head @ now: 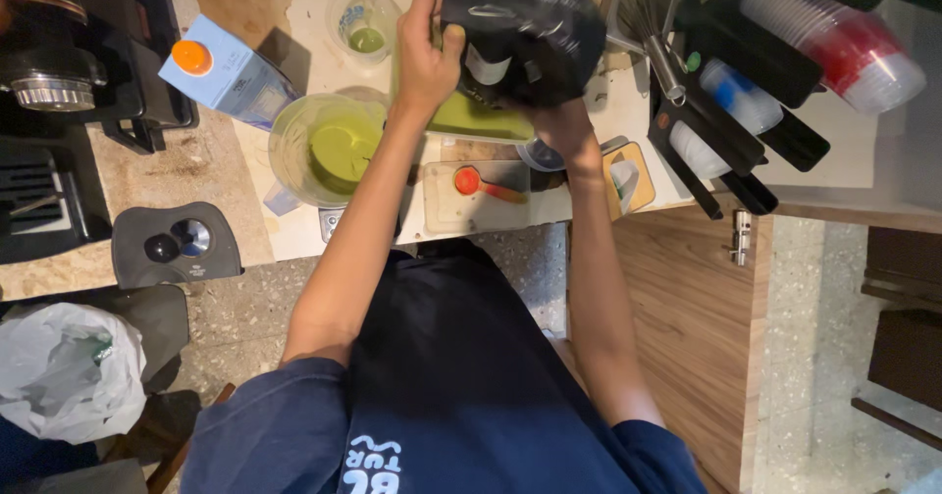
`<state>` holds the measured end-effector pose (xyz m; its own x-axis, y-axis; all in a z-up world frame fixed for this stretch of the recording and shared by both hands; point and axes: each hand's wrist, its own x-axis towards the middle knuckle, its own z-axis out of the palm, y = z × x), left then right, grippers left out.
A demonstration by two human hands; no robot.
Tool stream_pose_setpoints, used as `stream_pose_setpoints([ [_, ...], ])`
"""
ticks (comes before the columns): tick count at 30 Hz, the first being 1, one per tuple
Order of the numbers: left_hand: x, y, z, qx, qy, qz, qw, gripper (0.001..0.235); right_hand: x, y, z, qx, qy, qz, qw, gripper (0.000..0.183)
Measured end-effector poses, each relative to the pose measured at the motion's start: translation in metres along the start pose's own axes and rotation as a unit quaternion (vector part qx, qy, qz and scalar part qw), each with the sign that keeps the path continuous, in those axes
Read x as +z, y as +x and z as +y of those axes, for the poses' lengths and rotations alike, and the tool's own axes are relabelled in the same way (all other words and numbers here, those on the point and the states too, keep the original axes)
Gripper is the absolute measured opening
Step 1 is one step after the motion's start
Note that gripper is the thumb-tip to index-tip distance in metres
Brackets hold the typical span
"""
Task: The person prepares a matcha drink by mixing green powder from a plastic container and a black bag into a pitcher of water, using a spatula and a scoop, then stirs the mixture.
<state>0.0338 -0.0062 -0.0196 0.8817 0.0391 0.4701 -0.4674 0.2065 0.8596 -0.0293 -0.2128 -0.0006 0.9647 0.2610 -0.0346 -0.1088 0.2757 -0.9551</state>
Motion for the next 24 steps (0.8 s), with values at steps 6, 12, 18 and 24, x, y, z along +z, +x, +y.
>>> stream_pose_setpoints([
  [6,0.002,-0.009,0.011,-0.103,0.054,-0.009,0.993,0.068,-0.003,0.000,-0.004,0.028,-0.352,0.027,0.935,0.022],
  [12,0.003,-0.012,0.014,-0.058,-0.028,0.013,0.998,0.072,-0.003,0.001,0.017,0.147,-0.318,0.176,0.920,0.040],
  [18,0.012,-0.014,0.013,0.001,0.127,0.022,0.992,0.053,-0.004,-0.004,0.063,0.028,-0.102,0.264,0.959,0.025],
  [24,0.019,-0.011,0.006,0.072,0.166,0.053,0.982,0.034,-0.041,-0.015,0.096,-0.072,-0.569,0.172,0.801,0.012],
])
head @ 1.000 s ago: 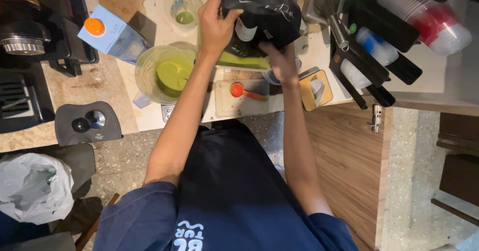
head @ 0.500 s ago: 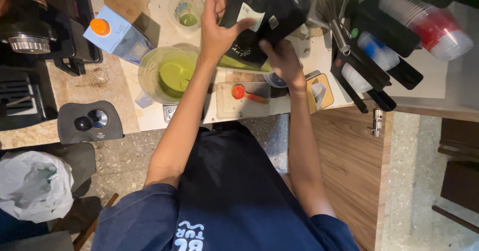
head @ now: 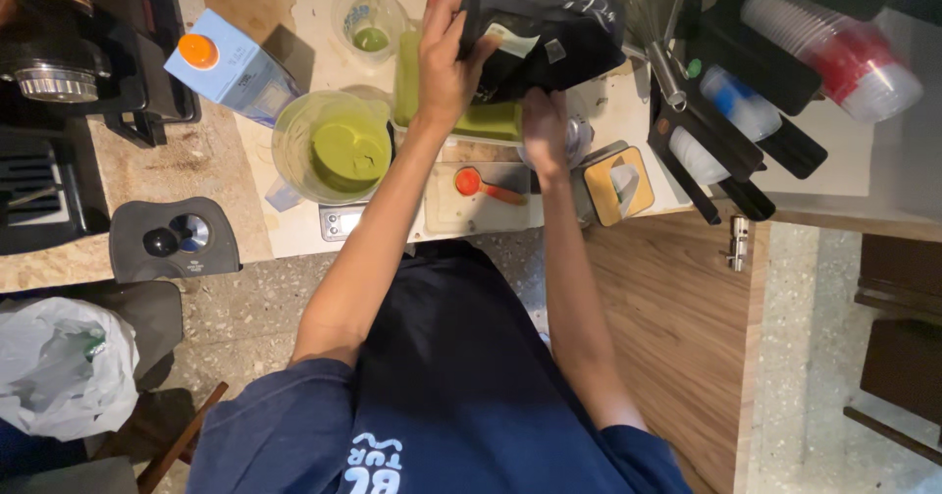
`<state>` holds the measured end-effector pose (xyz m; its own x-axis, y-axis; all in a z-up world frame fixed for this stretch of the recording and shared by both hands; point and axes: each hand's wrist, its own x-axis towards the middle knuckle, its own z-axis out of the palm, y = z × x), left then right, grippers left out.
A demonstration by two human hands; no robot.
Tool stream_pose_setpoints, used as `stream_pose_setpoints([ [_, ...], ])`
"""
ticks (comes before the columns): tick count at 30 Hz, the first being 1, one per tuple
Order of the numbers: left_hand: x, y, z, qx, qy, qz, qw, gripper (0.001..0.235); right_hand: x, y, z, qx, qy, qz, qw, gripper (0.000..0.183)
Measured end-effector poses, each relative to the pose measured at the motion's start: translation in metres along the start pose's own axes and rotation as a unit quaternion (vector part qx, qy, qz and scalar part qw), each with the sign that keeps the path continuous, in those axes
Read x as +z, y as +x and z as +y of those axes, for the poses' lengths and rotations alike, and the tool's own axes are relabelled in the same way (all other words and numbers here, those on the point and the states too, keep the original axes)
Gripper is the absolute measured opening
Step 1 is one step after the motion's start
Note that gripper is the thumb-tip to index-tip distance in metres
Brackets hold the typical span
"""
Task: The person prepares a matcha drink by mixing green powder from a plastic container and a black bag into a pitcher of water, using a spatula and a scoop, then stirs the mixture.
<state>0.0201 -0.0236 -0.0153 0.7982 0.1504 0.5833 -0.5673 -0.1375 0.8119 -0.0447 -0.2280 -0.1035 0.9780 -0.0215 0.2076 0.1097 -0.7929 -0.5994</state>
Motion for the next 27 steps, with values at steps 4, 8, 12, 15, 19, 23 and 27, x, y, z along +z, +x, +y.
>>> stream_pose_setpoints([
  [4,-0.008,-0.002,-0.006,-0.026,0.017,0.017,0.999,0.030,-0.025,0.003,-0.015,0.097,0.426,-0.013,0.900,0.032],
  [8,-0.002,-0.005,-0.010,-0.054,-0.046,0.031,0.997,0.037,-0.029,0.009,-0.027,0.040,0.184,-0.106,0.976,0.028],
  [12,0.011,-0.012,-0.007,-0.056,-0.053,-0.002,0.997,0.031,-0.002,0.005,-0.011,-0.012,0.295,-0.116,0.948,0.045],
  [15,0.005,-0.004,-0.011,-0.035,-0.036,-0.006,0.999,0.023,-0.004,0.006,0.018,0.166,0.594,-0.068,0.784,0.034],
  [19,0.013,-0.010,-0.010,-0.006,0.028,-0.040,0.999,0.034,-0.007,0.004,0.016,0.028,0.250,-0.032,0.967,0.032],
  [23,0.014,-0.016,-0.011,-0.066,-0.018,-0.048,0.996,0.039,-0.013,0.000,0.001,0.084,0.343,-0.003,0.936,0.038],
  [27,-0.006,-0.017,-0.004,-0.119,0.097,-0.057,0.987,0.055,-0.022,0.006,-0.009,0.102,0.409,0.009,0.907,0.019],
])
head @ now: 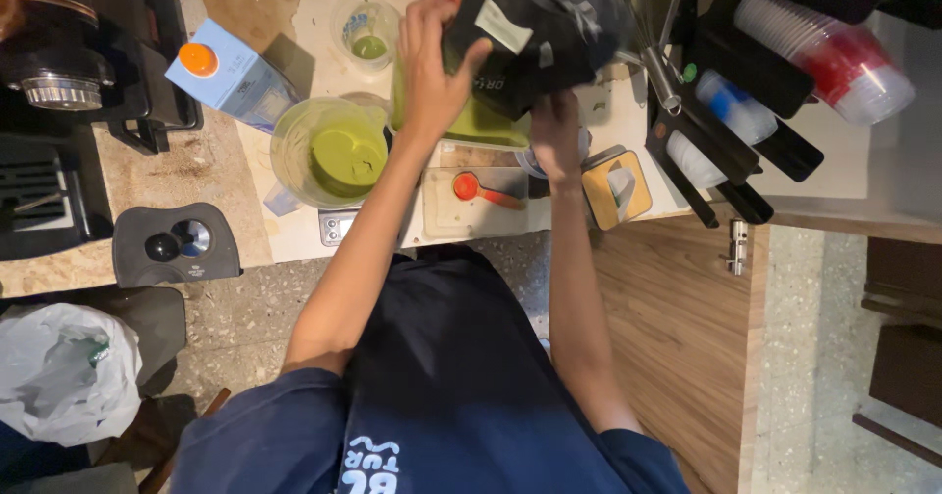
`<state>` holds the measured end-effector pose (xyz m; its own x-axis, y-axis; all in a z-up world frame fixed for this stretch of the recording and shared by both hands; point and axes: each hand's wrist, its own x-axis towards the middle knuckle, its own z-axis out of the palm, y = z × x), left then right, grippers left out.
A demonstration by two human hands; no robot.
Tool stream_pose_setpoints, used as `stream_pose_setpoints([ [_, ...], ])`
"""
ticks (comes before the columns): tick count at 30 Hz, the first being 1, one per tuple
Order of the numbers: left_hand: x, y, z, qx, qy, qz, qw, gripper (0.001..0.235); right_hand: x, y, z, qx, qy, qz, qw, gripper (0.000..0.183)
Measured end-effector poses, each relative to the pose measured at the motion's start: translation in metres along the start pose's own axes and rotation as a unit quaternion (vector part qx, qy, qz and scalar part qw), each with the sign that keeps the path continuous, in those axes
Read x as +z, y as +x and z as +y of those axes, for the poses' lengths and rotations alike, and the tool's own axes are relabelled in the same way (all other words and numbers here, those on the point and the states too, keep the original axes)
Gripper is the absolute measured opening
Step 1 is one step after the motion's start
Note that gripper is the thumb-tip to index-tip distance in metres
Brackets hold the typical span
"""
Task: The person prepares a matcha drink by mixing green powder from a plastic container and a black bag into a pitcher of water, using a spatula and a scoop, then stirs the mixture.
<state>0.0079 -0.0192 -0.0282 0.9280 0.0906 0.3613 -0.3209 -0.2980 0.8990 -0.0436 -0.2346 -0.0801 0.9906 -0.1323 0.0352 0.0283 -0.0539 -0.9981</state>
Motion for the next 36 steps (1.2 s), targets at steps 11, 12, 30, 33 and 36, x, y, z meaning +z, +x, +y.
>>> stream_pose_setpoints([
  [11,-0.006,-0.018,0.007,-0.052,-0.047,-0.121,0.990,0.149,-0.019,0.009,0.009,-0.125,-0.131,-0.082,0.980,0.010],
  [12,-0.007,-0.021,0.002,-0.031,-0.050,-0.142,0.988,0.137,-0.027,0.010,0.001,-0.341,-0.483,-0.126,0.797,0.022],
  [30,-0.012,-0.021,0.009,-0.051,0.005,-0.095,0.994,0.094,0.030,-0.002,-0.080,0.026,-0.201,-0.006,0.979,0.019],
  [33,-0.018,-0.021,0.012,0.002,-0.006,-0.126,0.992,0.076,0.022,0.005,-0.067,-0.156,-0.323,0.036,0.933,0.009],
  [36,-0.025,-0.018,0.022,0.022,-0.016,-0.119,0.992,0.054,0.013,0.012,-0.055,-0.110,-0.280,0.028,0.953,0.008],
])
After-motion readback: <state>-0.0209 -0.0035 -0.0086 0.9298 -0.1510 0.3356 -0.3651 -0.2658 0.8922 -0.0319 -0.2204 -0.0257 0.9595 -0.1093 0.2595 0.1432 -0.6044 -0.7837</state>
